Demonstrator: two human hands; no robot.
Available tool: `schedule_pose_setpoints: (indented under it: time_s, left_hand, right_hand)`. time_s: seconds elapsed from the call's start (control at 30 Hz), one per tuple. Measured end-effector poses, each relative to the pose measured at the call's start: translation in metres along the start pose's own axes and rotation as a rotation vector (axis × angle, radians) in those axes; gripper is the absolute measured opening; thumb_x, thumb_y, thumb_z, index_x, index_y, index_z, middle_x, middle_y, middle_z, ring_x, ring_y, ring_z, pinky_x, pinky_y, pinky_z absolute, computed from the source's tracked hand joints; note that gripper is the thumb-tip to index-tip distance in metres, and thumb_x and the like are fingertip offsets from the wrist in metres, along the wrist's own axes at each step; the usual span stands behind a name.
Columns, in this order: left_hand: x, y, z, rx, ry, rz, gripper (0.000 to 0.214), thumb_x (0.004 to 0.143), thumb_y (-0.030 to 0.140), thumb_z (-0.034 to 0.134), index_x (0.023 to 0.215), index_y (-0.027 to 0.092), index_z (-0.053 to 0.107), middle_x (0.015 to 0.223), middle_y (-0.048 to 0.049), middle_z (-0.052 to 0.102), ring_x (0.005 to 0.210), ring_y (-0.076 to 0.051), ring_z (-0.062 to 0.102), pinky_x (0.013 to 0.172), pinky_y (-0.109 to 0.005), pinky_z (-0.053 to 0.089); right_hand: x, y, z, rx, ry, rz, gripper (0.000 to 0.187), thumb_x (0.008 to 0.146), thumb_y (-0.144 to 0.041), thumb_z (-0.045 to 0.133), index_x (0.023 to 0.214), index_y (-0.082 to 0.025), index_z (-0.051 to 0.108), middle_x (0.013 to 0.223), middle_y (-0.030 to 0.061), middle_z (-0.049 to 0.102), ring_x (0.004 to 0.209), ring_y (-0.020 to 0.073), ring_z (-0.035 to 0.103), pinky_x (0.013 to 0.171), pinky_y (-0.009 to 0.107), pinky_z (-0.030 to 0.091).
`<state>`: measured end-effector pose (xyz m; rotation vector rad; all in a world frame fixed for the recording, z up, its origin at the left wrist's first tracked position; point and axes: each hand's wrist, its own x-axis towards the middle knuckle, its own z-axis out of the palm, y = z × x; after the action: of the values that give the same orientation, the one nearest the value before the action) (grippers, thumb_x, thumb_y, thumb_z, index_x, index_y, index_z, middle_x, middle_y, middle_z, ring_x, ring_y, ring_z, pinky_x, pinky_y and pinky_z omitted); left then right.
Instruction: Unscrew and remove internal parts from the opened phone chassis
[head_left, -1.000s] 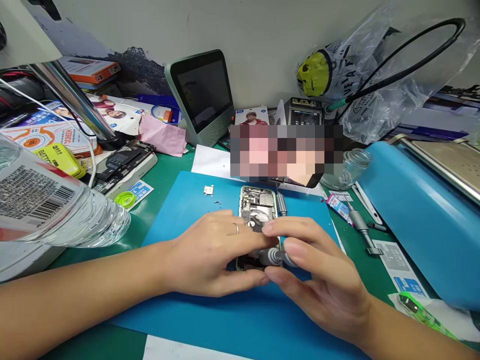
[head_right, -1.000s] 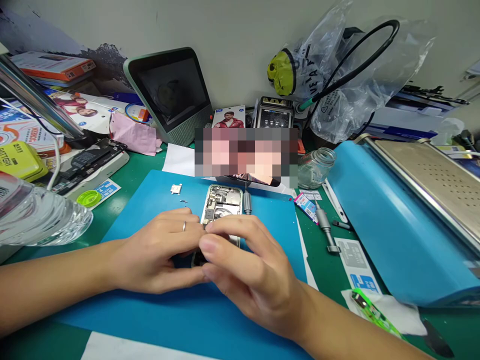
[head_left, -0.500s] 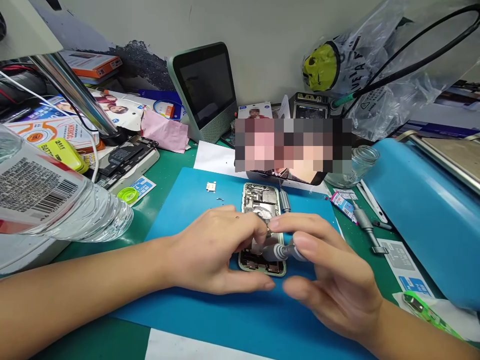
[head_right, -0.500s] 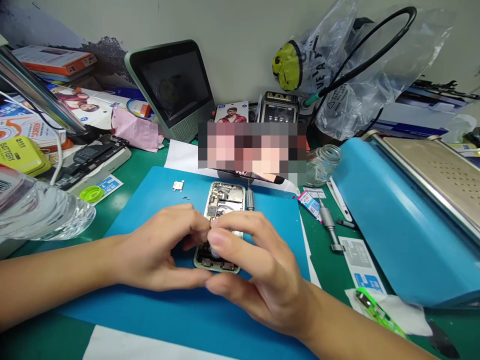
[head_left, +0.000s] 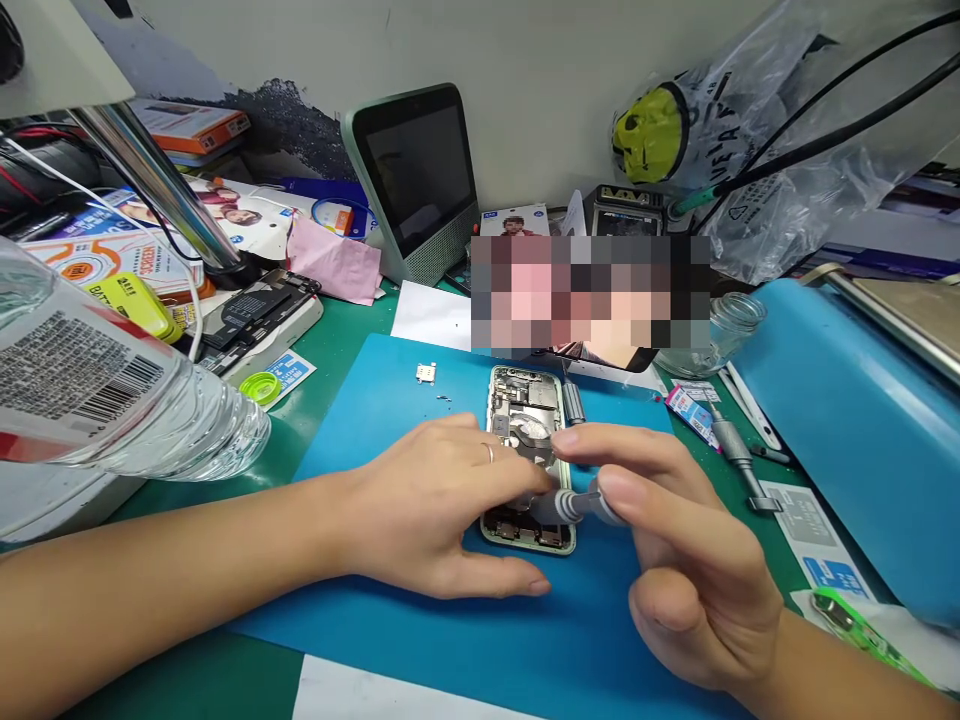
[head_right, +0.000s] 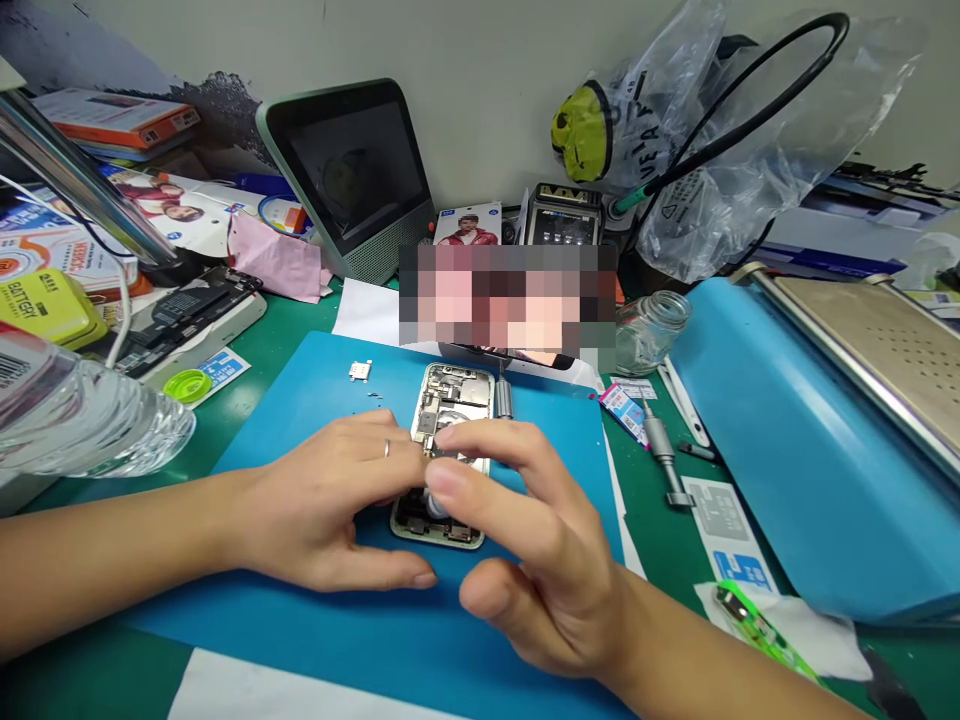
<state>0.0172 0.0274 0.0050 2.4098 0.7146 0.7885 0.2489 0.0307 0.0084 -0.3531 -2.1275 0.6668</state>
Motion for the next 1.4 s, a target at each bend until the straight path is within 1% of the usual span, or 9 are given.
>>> schedule_pose_setpoints:
  time_s: [0.07, 0.13, 0.23, 0.33, 0.4, 0.53, 0.73, 0.87, 1.4]
  left_hand:
    - [0.0, 0.0, 0.0, -0.011, 0.031, -0.031, 0.038, 0.087, 0.049, 0.073, 0.097, 0.021, 0.05, 0.081, 0.0027, 0.065, 0.071, -0.015, 0.062, 0.064, -0.03, 0.033]
    - [0.0, 0.0, 0.0, -0.018, 0.036, -0.053, 0.042, 0.087, 0.052, 0.073, 0.102, 0.021, 0.05, 0.081, 0.0028, 0.064, 0.071, -0.015, 0.061, 0.064, -0.03, 0.033]
    - [0.0, 0.0, 0.0, -0.002, 0.002, 0.014, 0.036, 0.09, 0.048, 0.07, 0.105, 0.022, 0.05, 0.083, 0.0023, 0.065, 0.072, -0.015, 0.061, 0.065, -0.03, 0.034]
    - [0.0, 0.001, -0.001, -0.039, 0.076, -0.014, 0.037, 0.088, 0.046, 0.073, 0.095, 0.022, 0.046, 0.078, 0.0044, 0.061, 0.066, -0.013, 0.057, 0.064, -0.028, 0.035]
    - [0.0, 0.002, -0.001, -0.07, 0.104, -0.059, 0.041, 0.085, 0.047, 0.076, 0.098, 0.021, 0.047, 0.077, 0.0056, 0.06, 0.064, -0.012, 0.056, 0.064, -0.027, 0.036]
    - [0.001, 0.002, -0.001, -0.039, 0.062, -0.069, 0.044, 0.085, 0.049, 0.075, 0.107, 0.021, 0.051, 0.078, 0.0058, 0.061, 0.064, -0.012, 0.058, 0.064, -0.028, 0.034]
    - [0.001, -0.001, 0.002, 0.039, -0.009, -0.089, 0.038, 0.087, 0.054, 0.071, 0.09, 0.021, 0.051, 0.075, 0.0034, 0.063, 0.067, -0.016, 0.061, 0.063, -0.03, 0.031]
    - [0.001, -0.002, 0.003, 0.094, -0.042, -0.115, 0.042, 0.087, 0.056, 0.07, 0.081, 0.021, 0.049, 0.069, 0.0042, 0.06, 0.063, -0.015, 0.058, 0.062, -0.03, 0.029]
    - [0.0, -0.002, 0.001, 0.145, -0.081, -0.122, 0.04, 0.089, 0.056, 0.067, 0.08, 0.021, 0.05, 0.069, 0.0045, 0.06, 0.064, -0.014, 0.06, 0.061, -0.031, 0.031]
  right_hand:
    - [0.001, 0.0, 0.0, -0.026, -0.014, -0.021, 0.048, 0.104, -0.029, 0.042, 0.151, -0.022, 0.043, 0.133, 0.0126, 0.056, 0.126, 0.0265, 0.054, 0.103, 0.045, 0.054]
    - [0.002, 0.0, -0.001, -0.045, -0.019, -0.028, 0.048, 0.104, -0.028, 0.042, 0.152, -0.022, 0.043, 0.134, 0.0131, 0.056, 0.126, 0.0262, 0.055, 0.103, 0.044, 0.054]
    - [0.002, -0.001, -0.003, -0.067, -0.01, -0.041, 0.048, 0.104, -0.028, 0.043, 0.151, -0.022, 0.044, 0.133, 0.0132, 0.057, 0.125, 0.0261, 0.057, 0.103, 0.044, 0.054]
    - [0.004, -0.003, -0.004, -0.103, -0.034, -0.052, 0.048, 0.103, -0.026, 0.043, 0.151, -0.024, 0.043, 0.13, 0.0137, 0.059, 0.123, 0.0266, 0.058, 0.099, 0.045, 0.056]
    - [0.005, -0.004, -0.004, -0.116, -0.041, -0.043, 0.049, 0.102, -0.023, 0.043, 0.151, -0.025, 0.043, 0.13, 0.0143, 0.059, 0.122, 0.0273, 0.059, 0.096, 0.047, 0.058]
    - [0.008, -0.005, -0.002, -0.135, 0.005, -0.032, 0.061, 0.092, -0.008, 0.057, 0.149, -0.025, 0.046, 0.123, 0.0129, 0.063, 0.113, 0.0264, 0.063, 0.091, 0.045, 0.06]
    - [0.009, -0.002, 0.005, -0.131, 0.002, -0.038, 0.082, 0.079, 0.007, 0.064, 0.15, -0.027, 0.041, 0.107, 0.0076, 0.067, 0.098, 0.0211, 0.067, 0.081, 0.041, 0.063]
    - [0.006, -0.003, 0.006, -0.116, 0.013, 0.025, 0.079, 0.081, 0.006, 0.063, 0.149, -0.029, 0.041, 0.109, 0.008, 0.07, 0.099, 0.0214, 0.07, 0.081, 0.04, 0.065]
    - [0.005, -0.006, 0.006, -0.104, 0.08, 0.068, 0.08, 0.081, 0.005, 0.065, 0.148, -0.032, 0.044, 0.108, 0.0077, 0.074, 0.093, 0.022, 0.073, 0.074, 0.038, 0.067]
